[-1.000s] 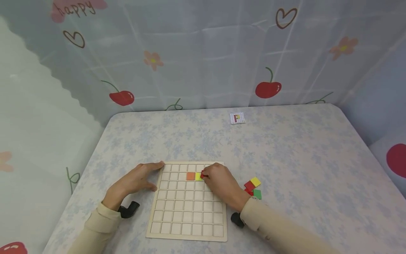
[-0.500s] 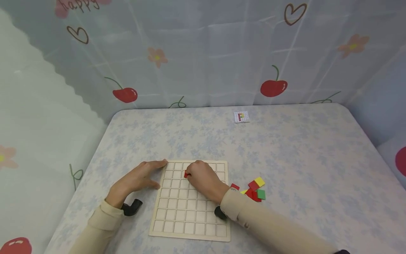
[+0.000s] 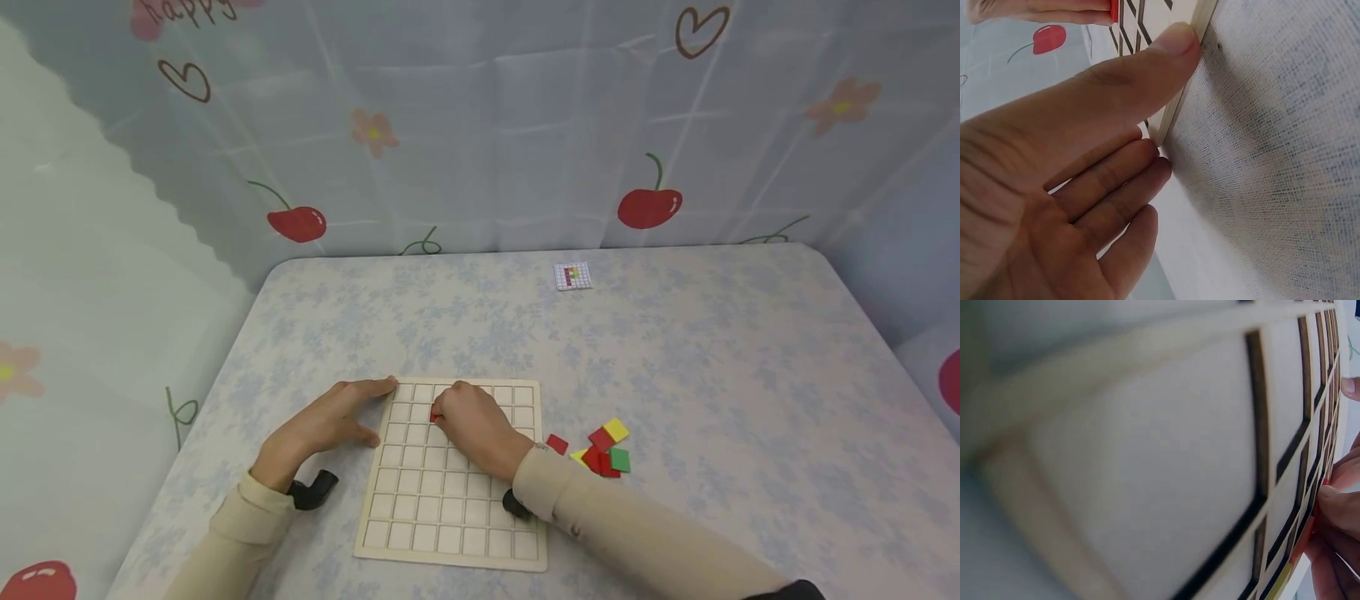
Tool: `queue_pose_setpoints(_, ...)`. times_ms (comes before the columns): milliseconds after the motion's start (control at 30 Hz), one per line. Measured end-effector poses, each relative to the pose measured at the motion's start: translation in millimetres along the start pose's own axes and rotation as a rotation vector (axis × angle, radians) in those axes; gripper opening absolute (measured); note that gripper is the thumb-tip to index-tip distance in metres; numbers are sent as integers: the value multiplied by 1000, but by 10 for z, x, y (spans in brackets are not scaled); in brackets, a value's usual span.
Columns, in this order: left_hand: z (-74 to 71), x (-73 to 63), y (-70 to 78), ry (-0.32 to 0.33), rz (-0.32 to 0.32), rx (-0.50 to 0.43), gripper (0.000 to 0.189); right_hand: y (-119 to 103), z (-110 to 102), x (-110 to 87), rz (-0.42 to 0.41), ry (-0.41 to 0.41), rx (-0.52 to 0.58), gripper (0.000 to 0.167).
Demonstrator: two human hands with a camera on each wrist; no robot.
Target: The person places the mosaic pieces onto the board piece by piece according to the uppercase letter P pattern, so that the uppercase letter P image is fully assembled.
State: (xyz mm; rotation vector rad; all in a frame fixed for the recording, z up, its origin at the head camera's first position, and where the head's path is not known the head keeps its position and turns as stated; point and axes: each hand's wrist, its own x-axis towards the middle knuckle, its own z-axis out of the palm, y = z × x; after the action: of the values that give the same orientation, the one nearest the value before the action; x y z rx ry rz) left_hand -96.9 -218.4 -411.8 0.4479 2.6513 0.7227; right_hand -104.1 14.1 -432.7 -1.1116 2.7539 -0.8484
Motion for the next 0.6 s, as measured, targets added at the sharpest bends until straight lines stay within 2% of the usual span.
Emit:
queue_pose_setpoints(333,11,-2,-11,6,8,0,84,-15,-27,-42,42,-24,25,18)
queue_pose_setpoints(600,19,-4,-10,9,14,9,84,43,-102,-163,131,40,39,24)
